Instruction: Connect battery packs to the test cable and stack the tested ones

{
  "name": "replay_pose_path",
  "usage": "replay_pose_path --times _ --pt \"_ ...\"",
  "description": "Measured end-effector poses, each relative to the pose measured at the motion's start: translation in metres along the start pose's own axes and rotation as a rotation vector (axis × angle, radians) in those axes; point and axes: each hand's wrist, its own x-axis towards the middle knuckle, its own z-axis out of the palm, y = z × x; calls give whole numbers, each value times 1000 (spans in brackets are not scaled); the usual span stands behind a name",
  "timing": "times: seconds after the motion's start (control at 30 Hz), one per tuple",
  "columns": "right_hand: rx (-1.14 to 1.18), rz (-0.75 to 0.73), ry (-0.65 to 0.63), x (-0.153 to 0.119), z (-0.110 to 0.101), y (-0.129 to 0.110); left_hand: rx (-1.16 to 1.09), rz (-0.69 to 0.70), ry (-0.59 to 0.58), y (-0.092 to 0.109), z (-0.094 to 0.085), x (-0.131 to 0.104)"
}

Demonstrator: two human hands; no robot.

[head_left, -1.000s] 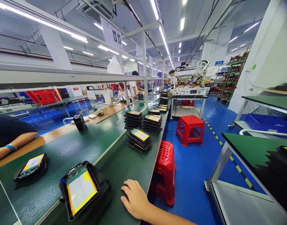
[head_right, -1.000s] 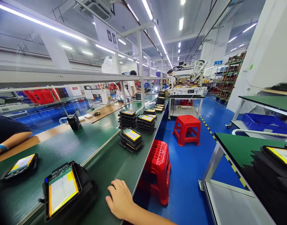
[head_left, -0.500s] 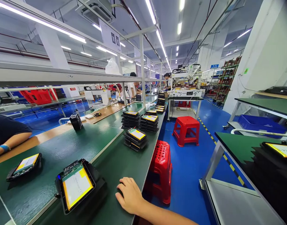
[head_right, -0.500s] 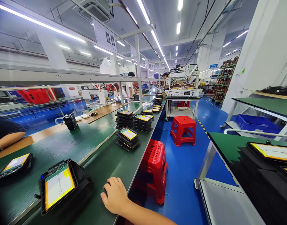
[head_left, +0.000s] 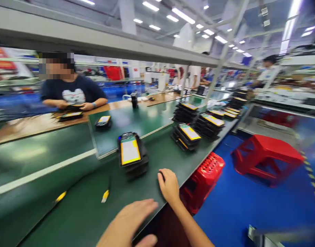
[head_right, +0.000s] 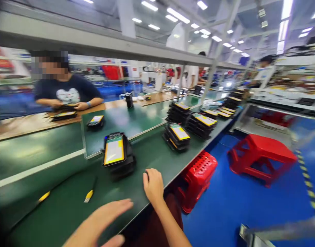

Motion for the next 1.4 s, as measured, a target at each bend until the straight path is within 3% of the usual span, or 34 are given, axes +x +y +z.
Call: replay_pose_path --times 0.1,0.2,0.37,0.53,0.67,0.9,1.07,1.27,1.4 --pt "48 -19 -31 -4 2 8 -91 -25 -236 40 6 33" --pt "62 -59 -30 -7 2 14 -133 -92 -230 45 16 42" --pt "22 -94 3 -11 1 19 -9 -289 -90 9 21 7" --pt "12 -58 -26 -12 0 21 126 -578 89 -56 3 -28" --pt "17 3 -54 -13 -1 26 158 -623 124 -94 -2 -38" --pt "23 30 -65 -10 6 40 174 -653 105 -107 11 -44" --pt "51 80 -74 -10 5 40 200 -769 176 -124 4 -66" --pt "278 384 -122 11 -3 14 149 -813 279 -147 -13 -87" --pt "587 572 -223 52 4 -8 -7 -686 290 -145 -15 -64"
